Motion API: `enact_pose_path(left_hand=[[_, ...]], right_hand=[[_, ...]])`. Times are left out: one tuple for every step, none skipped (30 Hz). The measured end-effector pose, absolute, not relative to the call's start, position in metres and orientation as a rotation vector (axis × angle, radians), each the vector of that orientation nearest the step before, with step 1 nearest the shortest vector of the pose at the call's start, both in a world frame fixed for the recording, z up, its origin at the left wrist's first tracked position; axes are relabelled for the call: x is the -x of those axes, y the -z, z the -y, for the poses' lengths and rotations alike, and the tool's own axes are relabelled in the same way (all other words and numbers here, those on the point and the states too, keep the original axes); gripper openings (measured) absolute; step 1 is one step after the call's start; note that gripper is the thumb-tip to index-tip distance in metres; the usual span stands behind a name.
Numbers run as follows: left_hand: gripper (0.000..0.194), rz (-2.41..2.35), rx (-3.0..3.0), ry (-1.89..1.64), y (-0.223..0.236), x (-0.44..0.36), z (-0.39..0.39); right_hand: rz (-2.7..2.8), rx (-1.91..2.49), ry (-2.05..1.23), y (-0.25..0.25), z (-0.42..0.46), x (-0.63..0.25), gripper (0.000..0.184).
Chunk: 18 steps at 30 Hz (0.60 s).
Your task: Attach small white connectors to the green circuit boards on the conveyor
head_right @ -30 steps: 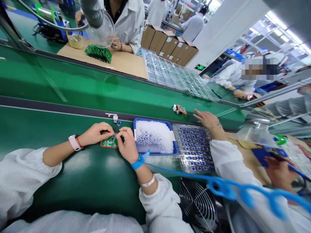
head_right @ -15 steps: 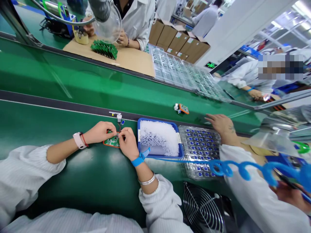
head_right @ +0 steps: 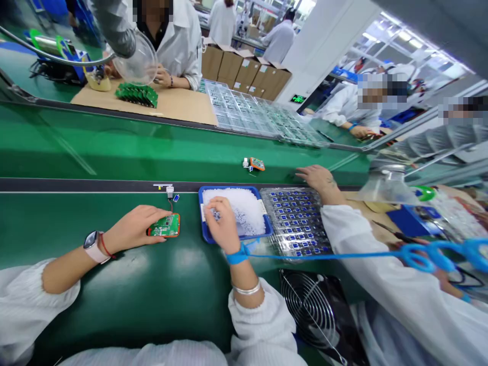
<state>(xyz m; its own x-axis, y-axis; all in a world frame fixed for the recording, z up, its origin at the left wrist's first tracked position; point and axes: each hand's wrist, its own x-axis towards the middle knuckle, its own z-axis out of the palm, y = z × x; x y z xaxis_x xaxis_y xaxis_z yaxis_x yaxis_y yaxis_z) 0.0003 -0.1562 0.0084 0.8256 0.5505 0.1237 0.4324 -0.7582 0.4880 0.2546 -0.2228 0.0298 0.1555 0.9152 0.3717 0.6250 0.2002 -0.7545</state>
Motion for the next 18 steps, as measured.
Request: enact_pose_path(left_hand=[[0.063,-0.752,-2.502,-0.349,-0.011,-0.002,0.154],[0.065,-0.777,-2.407,-0.351,-0.015,-0.004,0.151],[0.066,-0.795,-2.278,-0.368,-0.02,-0.006,0.146],[0.067,-0.803,-2.128,-0.401,-0.025,-0.009,0.14],[0.066,-0.802,-1.98,-0.449,-0.03,-0.012,0.132],[0.063,-0.804,-1.852,-0.517,-0.036,-0.015,0.122],[0.06,-0.815,-1.757,-0.604,-0.042,-0.018,0.111],[0.059,-0.845,-1.706,-0.711,-0.047,-0.021,0.099],[0.059,-0.889,-1.694,-0.829,-0.051,-0.023,0.086],[0.061,-0.945,-1.714,-0.955,-0.054,-0.024,0.073],[0.065,-1.004,-1.765,-1.083,-0.055,-0.024,0.059],[0.068,-1.072,-1.838,-1.19,-0.054,-0.022,0.046],[0.071,-1.144,-1.924,-1.256,-0.051,-0.019,0.034],[0.073,-1.214,-2.017,-1.271,-0.046,-0.015,0.023],[0.073,-1.279,-2.106,-1.241,-0.039,-0.009,0.014],[0.074,-1.335,-2.188,-1.178,-0.031,-0.002,0.006],[0.073,-1.38,-2.265,-1.094,-0.023,0.005,-0.001],[0.071,-1.399,-2.342,-0.997,-0.015,0.012,-0.006]], right_hand=[[1.529,1.575,-0.352,-0.03,0.226,-0.272,0.007],[1.513,1.642,-0.322,-0.03,0.23,-0.288,0.007],[1.521,1.71,-0.325,-0.028,0.235,-0.303,0.008],[1.549,1.776,-0.356,-0.026,0.24,-0.315,0.01],[1.586,1.831,-0.41,-0.024,0.245,-0.324,0.011],[1.626,1.875,-0.471,-0.022,0.249,-0.33,0.012],[1.664,1.905,-0.524,-0.02,0.253,-0.333,0.011],[1.696,1.926,-0.563,-0.019,0.255,-0.334,0.011],[1.722,1.94,-0.58,-0.018,0.257,-0.333,0.01],[1.74,1.952,-0.577,-0.018,0.258,-0.33,0.01],[1.75,1.962,-0.562,-0.017,0.258,-0.328,0.01],[1.751,1.97,-0.541,-0.017,0.257,-0.325,0.01],[1.743,1.975,-0.516,-0.017,0.256,-0.323,0.01],[1.733,1.976,-0.488,-0.018,0.254,-0.321,0.01],[1.727,1.971,-0.461,-0.017,0.253,-0.32,0.01],[1.727,1.962,-0.439,-0.017,0.252,-0.32,0.01],[1.736,1.952,-0.424,-0.017,0.251,-0.319,0.01],[1.749,1.944,-0.413,-0.016,0.25,-0.319,0.011]])
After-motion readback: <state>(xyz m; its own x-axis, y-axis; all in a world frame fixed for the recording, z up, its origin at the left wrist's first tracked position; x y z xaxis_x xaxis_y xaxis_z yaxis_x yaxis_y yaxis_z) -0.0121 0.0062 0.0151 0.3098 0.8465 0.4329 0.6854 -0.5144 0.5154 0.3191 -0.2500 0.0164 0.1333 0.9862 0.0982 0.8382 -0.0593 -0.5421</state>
